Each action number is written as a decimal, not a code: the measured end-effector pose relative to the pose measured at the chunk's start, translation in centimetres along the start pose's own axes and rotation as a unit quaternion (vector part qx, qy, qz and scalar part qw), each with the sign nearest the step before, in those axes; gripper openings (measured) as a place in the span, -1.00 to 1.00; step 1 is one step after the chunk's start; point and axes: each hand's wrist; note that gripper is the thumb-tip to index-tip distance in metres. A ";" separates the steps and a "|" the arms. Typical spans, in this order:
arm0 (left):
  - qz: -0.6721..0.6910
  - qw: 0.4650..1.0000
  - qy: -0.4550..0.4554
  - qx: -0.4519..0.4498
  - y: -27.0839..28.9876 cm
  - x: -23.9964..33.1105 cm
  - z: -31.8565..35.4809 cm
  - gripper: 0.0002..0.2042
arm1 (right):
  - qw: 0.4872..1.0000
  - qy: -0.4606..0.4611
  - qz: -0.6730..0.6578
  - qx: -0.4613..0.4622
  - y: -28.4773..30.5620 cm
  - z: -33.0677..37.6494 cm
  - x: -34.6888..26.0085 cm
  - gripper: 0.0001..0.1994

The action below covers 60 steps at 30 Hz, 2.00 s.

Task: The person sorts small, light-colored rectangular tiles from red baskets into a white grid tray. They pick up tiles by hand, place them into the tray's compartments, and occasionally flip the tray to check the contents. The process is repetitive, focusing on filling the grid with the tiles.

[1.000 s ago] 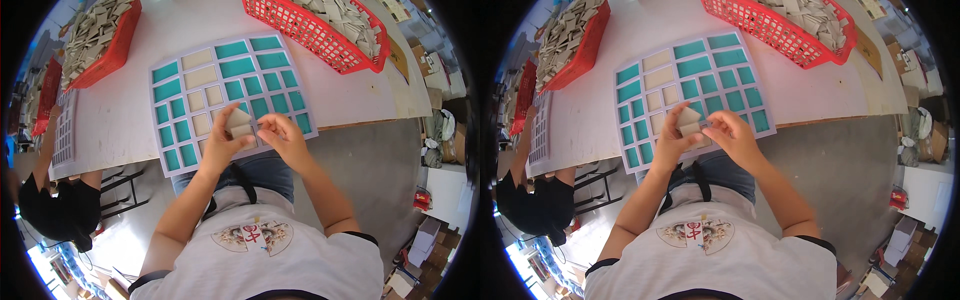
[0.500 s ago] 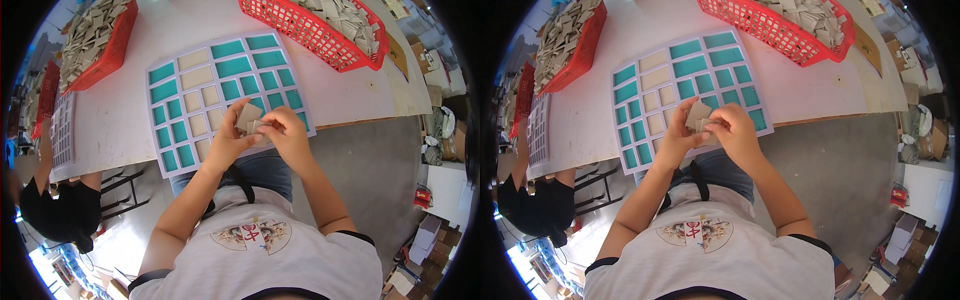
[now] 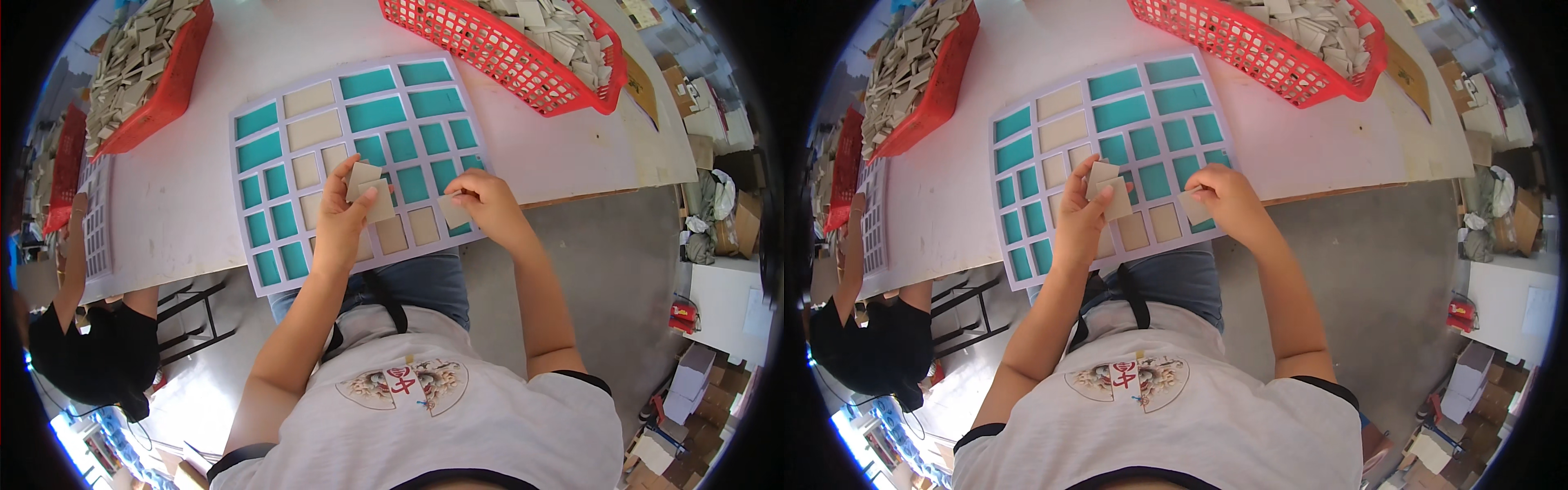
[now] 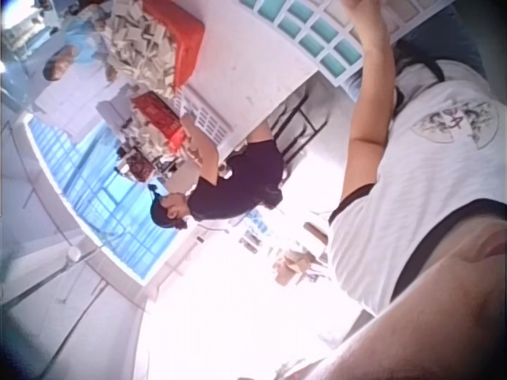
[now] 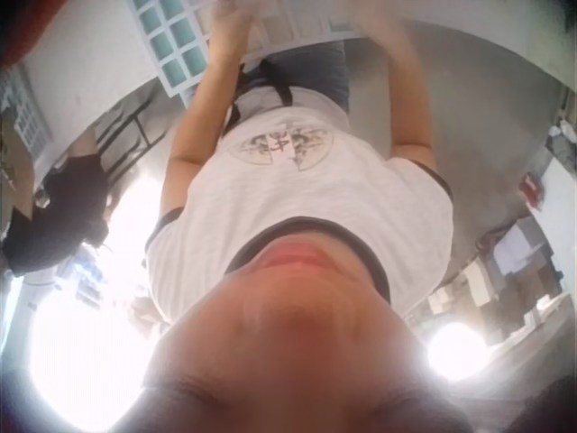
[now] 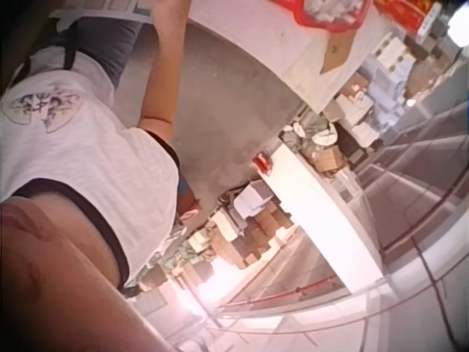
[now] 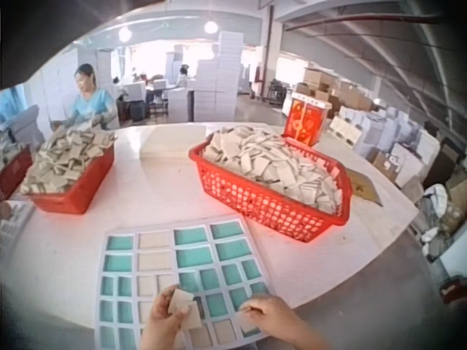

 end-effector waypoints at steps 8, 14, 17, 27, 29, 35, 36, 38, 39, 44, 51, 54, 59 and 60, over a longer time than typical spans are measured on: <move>-0.030 0.999 -0.024 0.021 -0.3 -0.6 -0.2 -0.47 | 0.990 0.056 0.129 0.020 -0.9 2.1 0.4 -0.72; -0.056 0.997 -0.009 0.045 -0.6 -0.4 -0.3 -0.46 | 0.935 0.102 0.339 -0.011 -1.5 5.2 -1.8 -0.43; -0.043 0.999 -0.011 -0.002 -0.8 -0.3 0.0 -0.46 | 0.922 0.111 0.372 0.008 -1.2 5.3 -1.7 -0.43; -0.009 0.975 0.060 -0.215 -3.7 0.5 2.0 -0.30 | 0.977 0.019 -0.189 0.095 -4.3 1.3 -3.4 -0.71; -0.012 0.974 0.071 -0.216 -3.9 0.4 1.9 -0.30 | 0.972 0.007 -0.194 0.135 -4.3 1.3 -4.0 -0.70; -0.028 0.973 0.080 -0.214 -4.3 -0.8 1.5 -0.33 | 0.980 -0.060 -0.164 0.096 -1.5 1.7 -3.4 -0.75; -0.037 0.973 0.088 -0.210 -4.2 -0.7 1.4 -0.32 | 0.979 -0.051 -0.149 0.133 -1.0 1.8 -3.1 -0.76; -0.046 0.976 0.097 -0.190 -3.9 -0.4 1.3 -0.31 | 0.971 -0.029 -0.117 0.205 0.5 1.9 -1.9 -0.77; -0.046 0.979 0.098 -0.174 -3.8 0.0 1.4 -0.32 | 0.966 -0.002 -0.131 0.222 1.6 2.1 -0.9 -0.79; -0.090 0.992 0.037 -0.077 -1.4 0.7 1.3 -0.35 | 0.994 -0.035 -0.085 0.062 4.0 3.5 2.6 -0.82; -0.121 0.992 -0.013 -0.008 0.5 -0.2 0.6 -0.35 | 0.998 -0.033 0.044 0.000 3.8 3.7 2.5 -0.78; -0.115 0.993 -0.021 0.004 0.7 -0.6 0.5 -0.36 | 0.985 -0.018 0.167 -0.045 3.5 5.0 0.6 -0.59; -0.112 0.994 -0.009 0.009 0.7 -0.6 0.7 -0.35 | 0.972 -0.026 0.233 -0.028 3.0 7.4 -0.2 -0.28; -0.110 0.994 -0.008 0.012 0.7 -0.5 0.7 -0.36 | 0.974 -0.031 0.222 -0.032 2.9 7.6 -0.1 -0.23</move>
Point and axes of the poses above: each hand's wrist, its own z-axis away from the middle knuckle, its own y-axis out of the back of the hand, x = y × z, and after that the axes turned 14 degrees about -x, right-handed
